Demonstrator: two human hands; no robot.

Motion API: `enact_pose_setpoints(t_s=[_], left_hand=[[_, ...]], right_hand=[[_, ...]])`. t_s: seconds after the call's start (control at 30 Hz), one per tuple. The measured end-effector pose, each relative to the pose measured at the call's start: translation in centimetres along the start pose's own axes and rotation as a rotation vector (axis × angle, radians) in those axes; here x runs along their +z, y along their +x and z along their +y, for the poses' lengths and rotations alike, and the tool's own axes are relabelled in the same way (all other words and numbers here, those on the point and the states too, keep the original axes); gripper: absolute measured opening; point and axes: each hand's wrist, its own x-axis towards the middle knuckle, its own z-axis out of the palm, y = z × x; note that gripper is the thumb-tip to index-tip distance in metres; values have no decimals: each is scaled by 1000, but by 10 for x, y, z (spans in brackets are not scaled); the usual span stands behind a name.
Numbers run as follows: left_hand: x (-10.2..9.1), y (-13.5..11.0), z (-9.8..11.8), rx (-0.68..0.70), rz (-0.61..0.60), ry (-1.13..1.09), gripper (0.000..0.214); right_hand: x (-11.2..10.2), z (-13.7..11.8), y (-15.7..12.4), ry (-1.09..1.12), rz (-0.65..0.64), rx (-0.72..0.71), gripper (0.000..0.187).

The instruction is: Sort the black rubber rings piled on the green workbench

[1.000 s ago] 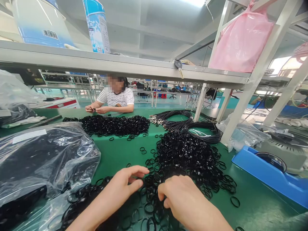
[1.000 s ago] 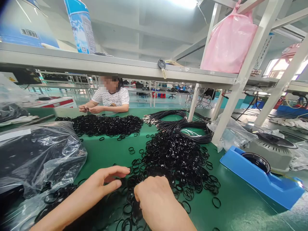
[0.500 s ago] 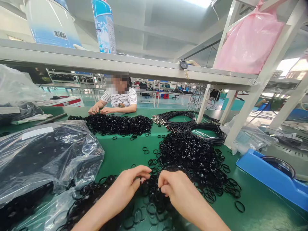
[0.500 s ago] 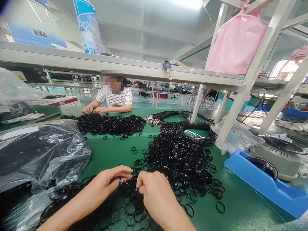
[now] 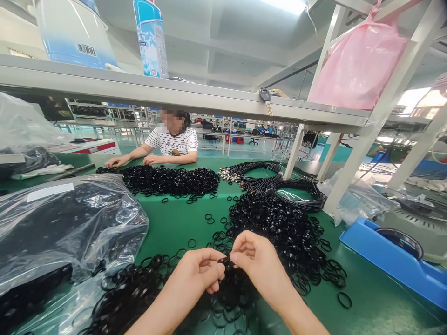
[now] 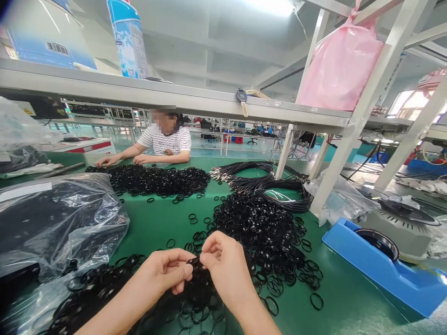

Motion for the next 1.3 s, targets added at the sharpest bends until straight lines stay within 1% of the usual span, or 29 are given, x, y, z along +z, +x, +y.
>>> enact_pose_setpoints(t_s=[0.1,0.2,0.33,0.4,0.5,0.6,0.67,0.73,0.8,0.87,0.93,1.0,1.07,1.13,1.23,1.3], left_hand=[[-6,0,2,-4,29,-32,18],[-7,-1,5,-22,69,-71,17],[0,-2,3,-1,26,-117,32],[4,0,0,20,18,-100,28],[3,2,-4,14,82,-62,21],[-5,3,-4,12,170,-65,19],[-13,2,-2,28,201,-34,20],[-20,1,1,74,164,59,17],[-27,1,5,115,93,160,25],[-35,0,11,122,72,217,31],[-44,-2,18,123,125,229,27],[-52,-5,27,127,207,224,24],[-58,-10,35,114,259,234,25],[-62,-13,41,103,283,267,26],[-66,-13,39,143,287,375,25],[-69,-8,29,173,270,546,25]], right_hand=[[-6,-2,0,-86,55,-35,12],[-9,-2,-2,-117,45,-24,20],[-2,-5,-5,-146,-3,-31,24],[2,-7,-5,-151,-9,-35,24],[2,-8,-5,-214,36,-51,23],[-4,-6,-4,-346,122,-128,27],[-10,-2,-2,-413,121,-145,31],[-15,1,-2,-470,50,-129,37],[-17,4,-3,-533,-1,-152,43],[-15,4,-5,-578,13,-198,43],[-10,3,-7,-597,50,-221,40],[-1,2,-10,-600,65,-225,38],[13,4,-11,-593,34,-241,35],[29,9,-9,-607,-24,-265,30],[52,18,2,-718,-110,-285,21],[61,21,12,-783,-142,-272,19]])
